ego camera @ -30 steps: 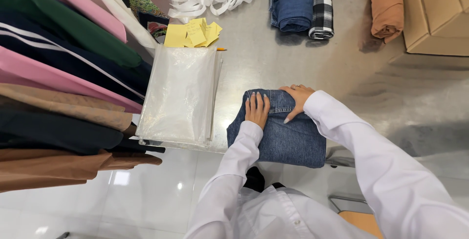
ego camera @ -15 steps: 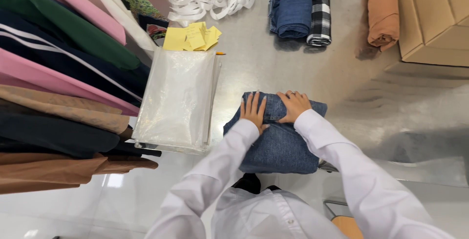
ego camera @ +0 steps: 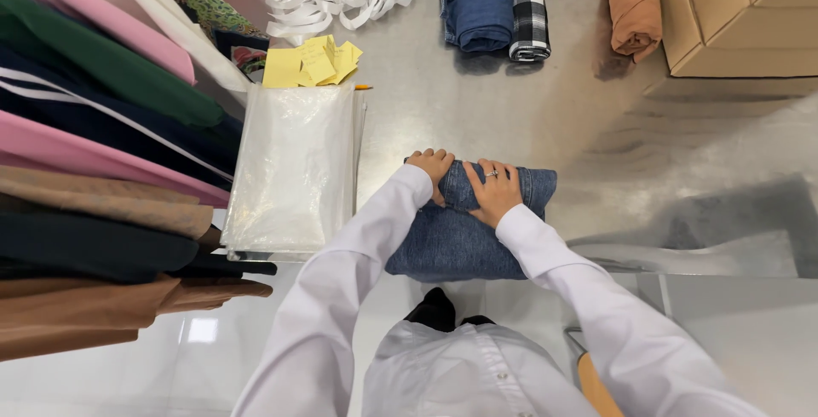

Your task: The person takes a black and white checkered skirt from a clothing rack, folds it neatly on a metal table, and places it aside. They then take a pair of blue jeans from the rack, fold them on the table, and place them next to the skirt. Finally, they take a second pair of jeans from the rack and begin folding them.

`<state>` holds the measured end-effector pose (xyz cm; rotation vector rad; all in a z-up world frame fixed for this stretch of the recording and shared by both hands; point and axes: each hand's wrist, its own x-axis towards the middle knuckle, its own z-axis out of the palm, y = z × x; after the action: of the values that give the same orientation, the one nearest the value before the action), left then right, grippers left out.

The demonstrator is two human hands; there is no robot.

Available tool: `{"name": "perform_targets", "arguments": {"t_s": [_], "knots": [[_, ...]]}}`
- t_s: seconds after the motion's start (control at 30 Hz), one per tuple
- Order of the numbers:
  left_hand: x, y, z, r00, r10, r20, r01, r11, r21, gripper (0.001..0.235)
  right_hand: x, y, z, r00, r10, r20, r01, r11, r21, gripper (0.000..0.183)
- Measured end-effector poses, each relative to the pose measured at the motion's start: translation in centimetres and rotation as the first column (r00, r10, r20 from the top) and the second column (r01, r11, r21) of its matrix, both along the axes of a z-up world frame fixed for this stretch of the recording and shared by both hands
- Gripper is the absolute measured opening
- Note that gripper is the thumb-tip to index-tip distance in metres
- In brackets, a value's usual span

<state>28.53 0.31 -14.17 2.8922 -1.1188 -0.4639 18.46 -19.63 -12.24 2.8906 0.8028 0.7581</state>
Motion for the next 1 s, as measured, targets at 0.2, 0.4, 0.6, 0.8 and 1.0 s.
{"name": "perform_targets", "arguments": {"t_s": [0.2, 0.4, 0.6, 0.8, 1.0], "knots": [[-5.9, 0.3, 0.6, 0.910, 0.053, 0.410, 0.003, 0.991, -0.136, 0.102, -0.7, -2.3, 6.2, 0.774, 0.026, -0.633, -0.076, 0.996, -0.051, 0.111], [-10.8, -2.0, -1.5, 0.553, 0.364, 0.749, -0.044, 0.911, -0.410, 0.040, -0.4, -3.5, 6.8, 0.653, -0.084, -0.752, -0.029, 0.990, -0.136, 0.108], [-11.0, -2.8, 1.6, 0.493, 0.452, 0.743, -0.175, 0.889, -0.424, 0.064, 3.5, -4.3, 4.6, 0.538, -0.101, -0.837, -0.036, 0.989, -0.142, 0.116], [-14.0, -2.8, 3.9, 0.486, 0.502, 0.715, -0.216, 0.862, -0.458, 0.071, 3.3, -3.6, 4.6, 0.518, -0.128, -0.845, -0.063, 0.980, -0.187, 0.115], [-15.5, -3.2, 0.8, 0.306, 0.562, 0.768, -0.157, 0.826, -0.542, 0.024, -0.7, -3.6, 4.3, 0.705, -0.089, -0.703, -0.093, 0.972, -0.216, 0.108]]}}
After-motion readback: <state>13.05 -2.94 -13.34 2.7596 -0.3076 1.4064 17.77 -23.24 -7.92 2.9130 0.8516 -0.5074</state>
